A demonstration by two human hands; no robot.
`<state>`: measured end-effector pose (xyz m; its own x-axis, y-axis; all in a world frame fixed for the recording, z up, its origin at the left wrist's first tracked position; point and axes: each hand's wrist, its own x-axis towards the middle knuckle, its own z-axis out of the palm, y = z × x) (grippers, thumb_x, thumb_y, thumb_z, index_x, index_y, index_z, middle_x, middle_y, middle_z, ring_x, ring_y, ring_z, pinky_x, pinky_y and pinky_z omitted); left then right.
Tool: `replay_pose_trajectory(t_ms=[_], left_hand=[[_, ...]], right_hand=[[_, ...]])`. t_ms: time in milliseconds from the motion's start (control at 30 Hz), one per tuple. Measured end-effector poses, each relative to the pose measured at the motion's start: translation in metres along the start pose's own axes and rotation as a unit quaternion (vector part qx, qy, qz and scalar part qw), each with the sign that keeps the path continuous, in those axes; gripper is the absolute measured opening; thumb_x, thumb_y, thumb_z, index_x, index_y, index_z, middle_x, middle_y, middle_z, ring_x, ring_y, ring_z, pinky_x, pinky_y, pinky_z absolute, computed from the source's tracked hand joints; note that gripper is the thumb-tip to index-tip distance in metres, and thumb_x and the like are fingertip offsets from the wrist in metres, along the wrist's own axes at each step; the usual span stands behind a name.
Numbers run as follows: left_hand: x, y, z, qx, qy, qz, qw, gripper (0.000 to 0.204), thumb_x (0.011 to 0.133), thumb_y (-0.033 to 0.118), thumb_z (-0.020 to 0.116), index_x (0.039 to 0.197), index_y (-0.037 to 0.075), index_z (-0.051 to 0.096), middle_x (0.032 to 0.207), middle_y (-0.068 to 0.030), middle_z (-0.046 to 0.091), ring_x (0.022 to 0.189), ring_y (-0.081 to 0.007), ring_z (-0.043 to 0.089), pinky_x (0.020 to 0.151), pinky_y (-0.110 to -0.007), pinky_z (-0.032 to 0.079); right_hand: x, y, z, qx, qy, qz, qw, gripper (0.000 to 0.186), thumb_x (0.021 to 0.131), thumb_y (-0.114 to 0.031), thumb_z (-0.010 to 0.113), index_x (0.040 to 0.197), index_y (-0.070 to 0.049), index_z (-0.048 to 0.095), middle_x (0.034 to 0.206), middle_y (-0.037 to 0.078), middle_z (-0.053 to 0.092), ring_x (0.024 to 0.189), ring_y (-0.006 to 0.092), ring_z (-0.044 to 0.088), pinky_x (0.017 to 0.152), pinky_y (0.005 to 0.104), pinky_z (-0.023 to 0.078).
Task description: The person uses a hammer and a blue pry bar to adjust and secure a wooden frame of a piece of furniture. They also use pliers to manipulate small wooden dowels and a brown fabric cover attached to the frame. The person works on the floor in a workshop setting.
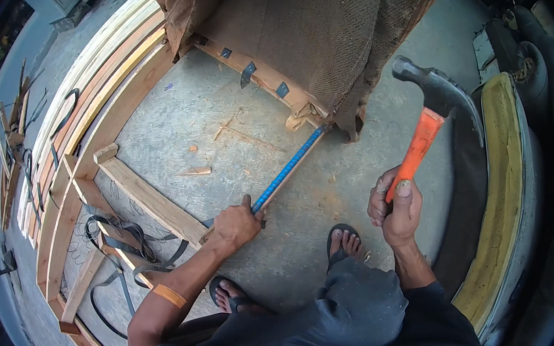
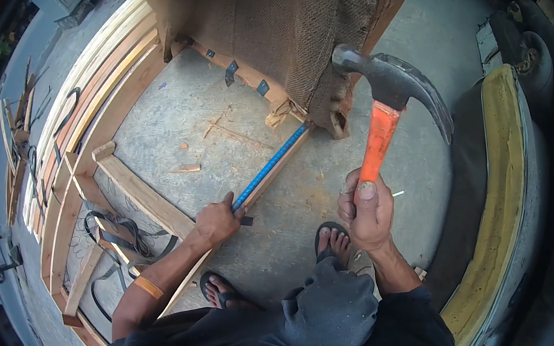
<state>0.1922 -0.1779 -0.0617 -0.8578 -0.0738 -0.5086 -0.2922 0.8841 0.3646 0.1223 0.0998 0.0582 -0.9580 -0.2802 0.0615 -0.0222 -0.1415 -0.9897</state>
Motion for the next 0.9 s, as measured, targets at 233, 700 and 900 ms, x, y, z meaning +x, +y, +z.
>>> replay_pose_trajectory(t_ms=[233,700,900], left_hand=[[-0.023,0.015,-0.017,-0.026,-0.032,0.130,0.991,0.035,0.104,0.032,0.051,0.118,0.000,0.052,0.072,-0.0254,0.068,0.070,-0.0480,0.069,0.067,-0.055,0.055],[-0.019,0.005,-0.053,-0.004,-0.045,0.157,0.987,0.034,0.103,0.030,0.053,0.112,-0.002,0.062,0.071,-0.0287,0.065,0.073,-0.0481,0.068,0.070,-0.055,0.055],[-0.009,0.025,-0.078,0.006,0.000,0.159,0.987,0.032,0.101,0.028,0.058,0.101,-0.002,0.068,0.065,-0.0275,0.062,0.067,-0.0465,0.066,0.070,-0.053,0.054]], right_hand=[[-0.040,0.050,-0.005,-0.145,0.044,0.159,0.976,0.037,0.109,-0.039,0.046,0.098,-0.004,0.052,0.059,-0.001,0.046,0.043,0.0056,0.038,0.040,0.0245,0.032],[-0.073,0.048,-0.014,-0.042,0.116,0.233,0.965,0.029,0.106,-0.032,0.057,0.096,-0.005,0.053,0.060,-0.003,0.046,0.046,0.0042,0.040,0.040,0.0236,0.032],[-0.080,0.043,-0.017,0.006,0.091,0.253,0.963,0.025,0.106,-0.028,0.057,0.100,-0.005,0.051,0.062,-0.004,0.046,0.048,0.0036,0.040,0.042,0.0222,0.032]])
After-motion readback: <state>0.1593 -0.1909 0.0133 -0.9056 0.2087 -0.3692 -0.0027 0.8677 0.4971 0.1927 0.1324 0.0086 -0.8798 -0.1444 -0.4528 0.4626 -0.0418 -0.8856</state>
